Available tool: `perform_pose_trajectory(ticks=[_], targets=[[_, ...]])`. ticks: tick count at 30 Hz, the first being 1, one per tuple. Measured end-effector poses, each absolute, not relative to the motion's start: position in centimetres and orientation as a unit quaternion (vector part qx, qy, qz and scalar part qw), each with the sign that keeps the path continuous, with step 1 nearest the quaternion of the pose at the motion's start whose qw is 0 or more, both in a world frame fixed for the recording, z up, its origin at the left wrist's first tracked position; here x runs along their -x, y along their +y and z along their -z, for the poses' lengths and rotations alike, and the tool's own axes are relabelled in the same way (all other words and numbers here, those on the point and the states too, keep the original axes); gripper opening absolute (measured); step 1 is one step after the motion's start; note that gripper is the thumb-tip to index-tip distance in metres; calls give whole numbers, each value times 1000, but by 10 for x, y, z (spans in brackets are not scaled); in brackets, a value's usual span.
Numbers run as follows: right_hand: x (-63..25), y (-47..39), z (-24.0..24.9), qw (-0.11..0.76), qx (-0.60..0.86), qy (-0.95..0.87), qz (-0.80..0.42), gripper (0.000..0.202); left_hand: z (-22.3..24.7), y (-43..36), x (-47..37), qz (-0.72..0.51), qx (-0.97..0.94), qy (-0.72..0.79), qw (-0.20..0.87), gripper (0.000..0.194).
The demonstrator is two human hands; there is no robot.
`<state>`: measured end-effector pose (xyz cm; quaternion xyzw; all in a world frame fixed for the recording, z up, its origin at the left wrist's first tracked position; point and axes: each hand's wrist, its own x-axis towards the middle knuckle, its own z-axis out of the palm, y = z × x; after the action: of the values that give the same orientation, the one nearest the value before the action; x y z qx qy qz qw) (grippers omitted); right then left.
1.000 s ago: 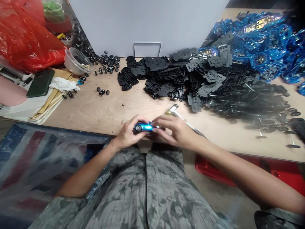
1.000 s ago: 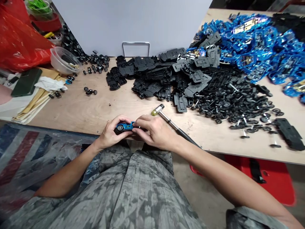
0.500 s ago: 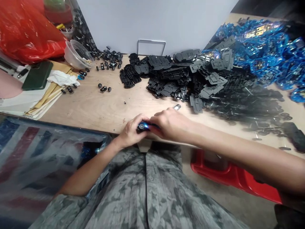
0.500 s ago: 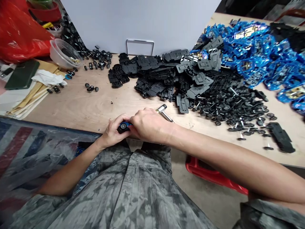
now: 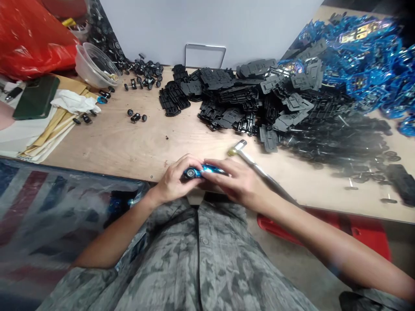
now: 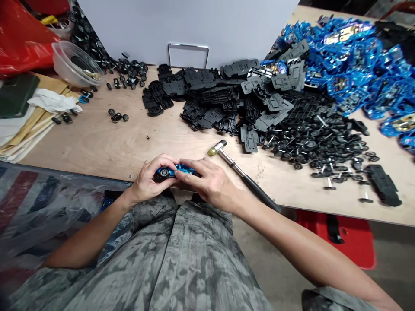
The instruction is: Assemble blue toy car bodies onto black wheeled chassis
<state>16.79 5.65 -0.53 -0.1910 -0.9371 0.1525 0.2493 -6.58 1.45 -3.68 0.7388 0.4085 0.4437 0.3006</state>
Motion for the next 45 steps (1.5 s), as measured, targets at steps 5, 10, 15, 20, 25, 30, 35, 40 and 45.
perform_pose_trajectory(ticks=[5,10,15,20,25,30,35,40,45], targets=[[-164,63,4,267,167,-932,-179,25,39,14,68,-443,-723,419,325,29],[-162,61,2,275,211,-903,-254,31,42,13,69,-473,-724,388,319,24],[-161,55,5,281,245,-894,-248,33,45,14,67,-492,-719,378,314,24],[-160,54,13,313,227,-896,-217,33,47,15,65,-497,-721,383,295,21],[-161,52,19,301,236,-902,-201,34,47,13,64,-489,-714,403,297,18],[-162,55,14,293,254,-890,-241,34,48,12,66,-486,-710,411,300,17],[-164,58,15,309,279,-881,-223,20,49,13,67,-486,-662,438,365,17],[-143,52,24,439,323,-829,-129,23,38,8,35,-573,-486,520,406,43],[-139,31,23,419,302,-853,-73,43,28,10,24,-528,-518,497,454,47]])
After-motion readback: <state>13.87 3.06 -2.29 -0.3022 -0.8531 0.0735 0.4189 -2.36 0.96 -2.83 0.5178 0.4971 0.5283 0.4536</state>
